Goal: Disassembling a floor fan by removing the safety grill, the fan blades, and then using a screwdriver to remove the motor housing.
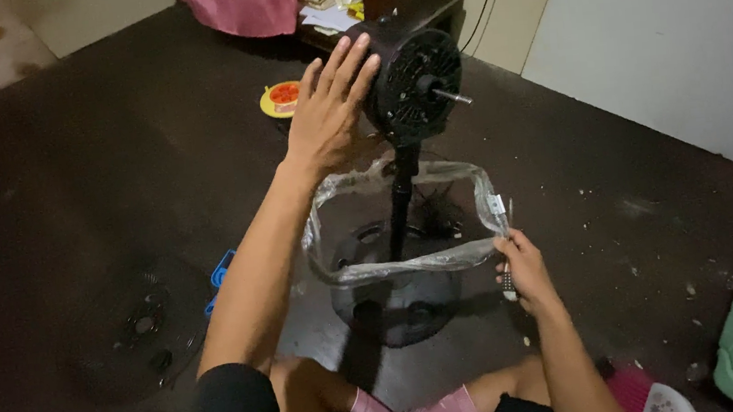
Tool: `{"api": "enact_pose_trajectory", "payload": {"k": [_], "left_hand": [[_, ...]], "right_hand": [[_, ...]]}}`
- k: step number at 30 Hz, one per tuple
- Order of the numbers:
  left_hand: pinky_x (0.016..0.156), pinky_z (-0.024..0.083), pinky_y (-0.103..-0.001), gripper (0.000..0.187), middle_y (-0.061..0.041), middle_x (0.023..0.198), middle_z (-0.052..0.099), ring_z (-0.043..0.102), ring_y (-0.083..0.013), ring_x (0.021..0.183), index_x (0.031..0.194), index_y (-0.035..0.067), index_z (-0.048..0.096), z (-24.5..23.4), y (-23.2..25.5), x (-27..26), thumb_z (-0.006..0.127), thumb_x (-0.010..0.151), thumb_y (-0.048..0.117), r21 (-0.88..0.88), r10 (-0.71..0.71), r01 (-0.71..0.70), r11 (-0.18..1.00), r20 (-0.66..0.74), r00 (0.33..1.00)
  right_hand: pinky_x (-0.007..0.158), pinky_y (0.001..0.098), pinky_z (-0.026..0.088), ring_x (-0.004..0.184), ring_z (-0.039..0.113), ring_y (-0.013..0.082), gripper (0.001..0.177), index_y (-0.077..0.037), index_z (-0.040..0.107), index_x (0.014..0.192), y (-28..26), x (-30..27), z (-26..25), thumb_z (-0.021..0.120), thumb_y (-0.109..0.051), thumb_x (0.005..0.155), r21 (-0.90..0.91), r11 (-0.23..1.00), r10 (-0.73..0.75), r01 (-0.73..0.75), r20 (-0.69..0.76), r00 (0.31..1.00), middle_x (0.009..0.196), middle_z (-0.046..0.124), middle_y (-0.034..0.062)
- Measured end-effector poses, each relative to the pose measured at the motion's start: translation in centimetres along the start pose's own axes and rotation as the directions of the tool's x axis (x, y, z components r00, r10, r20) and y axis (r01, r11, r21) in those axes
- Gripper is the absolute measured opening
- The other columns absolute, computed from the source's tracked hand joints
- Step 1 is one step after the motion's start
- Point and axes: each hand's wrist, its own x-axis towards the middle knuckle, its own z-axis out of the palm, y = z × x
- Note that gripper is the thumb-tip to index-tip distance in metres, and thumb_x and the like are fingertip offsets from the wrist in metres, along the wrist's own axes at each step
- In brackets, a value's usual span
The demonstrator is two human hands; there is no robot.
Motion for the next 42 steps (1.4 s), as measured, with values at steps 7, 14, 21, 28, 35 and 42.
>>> {"api": "enact_pose_trajectory", "payload": {"k": [7,14,21,28,35,42], "left_hand": [[0.117,0.042,-0.054,0.122,-0.016,0.17,0.028,0.037,-0.0369,0.158,0.166,0.017,0.015,3.0,-1.9,0.5,0.092,0.086,0.066,-0.369,0.092,-0.159,0.916,-0.193,0.977],[0.118,0.048,-0.06,0.135,-0.019,0.169,0.026,0.038,-0.0444,0.155,0.167,0.015,0.014,2.5,-2.6,1.3,0.105,0.072,0.049,-0.471,0.142,-0.204,0.858,-0.165,0.976],[0.12,0.048,-0.059,0.143,-0.019,0.168,0.027,0.037,-0.0431,0.156,0.166,0.013,0.014,2.2,-2.0,0.9,0.111,0.067,0.047,-0.451,0.121,-0.181,0.874,-0.16,0.98],[0.123,0.046,-0.056,0.139,-0.017,0.167,0.03,0.039,-0.042,0.154,0.165,0.012,0.016,1.2,-2.0,0.9,0.109,0.067,0.043,-0.471,0.105,-0.158,0.868,-0.136,0.985],[0.112,0.049,-0.052,0.137,-0.013,0.17,0.028,0.039,-0.038,0.156,0.166,0.011,0.018,1.0,-1.3,-0.1,0.106,0.068,0.05,-0.335,0.044,-0.057,0.941,-0.046,0.998],[0.119,0.04,-0.048,0.091,-0.013,0.156,0.045,0.046,-0.035,0.145,0.16,0.014,0.039,-2.2,1.7,-1.5,0.077,0.088,0.056,-0.596,-0.164,0.003,0.803,-0.216,0.963]], "right_hand": [[0.055,0.0294,0.048,0.066,0.053,0.0127,0.037,-0.014,0.062,0.138,0.0,0.1,-0.3,0.054,-0.021,0.103,-0.018,1.0,0.012,-0.012,0.03,0.999,0.103,0.063,0.0048],[0.057,0.0295,0.047,0.069,0.052,0.0129,0.034,-0.014,0.064,0.134,0.0,0.0,-0.5,0.055,-0.022,0.102,-0.025,1.0,0.005,-0.004,0.045,0.999,0.106,0.061,0.0027],[0.06,0.0308,0.049,0.071,0.054,0.0132,0.039,-0.015,0.061,0.14,-0.5,-0.7,-0.4,0.053,-0.025,0.103,-0.066,0.997,0.039,-0.036,0.059,0.997,0.106,0.062,0.0044],[0.055,0.0289,0.048,0.066,0.053,0.0123,0.034,-0.013,0.064,0.134,-0.8,-0.7,-0.5,0.057,-0.023,0.102,-0.042,0.999,0.027,-0.025,0.049,0.998,0.101,0.061,0.0029],[0.07,0.036,0.05,0.08,0.054,0.0205,0.068,-0.03,0.029,0.164,-3.7,-2.5,-1.0,0.055,-0.029,0.101,-0.266,0.964,0.027,-0.019,0.027,0.999,0.119,0.056,0.0104],[0.071,0.044,0.057,0.094,0.069,0.034,0.057,0.006,0.034,0.152,-3.9,-1.8,-5.5,0.051,0.002,0.098,-0.136,0.965,-0.238,0.223,-0.1,0.966,0.128,0.064,0.0256]]}}
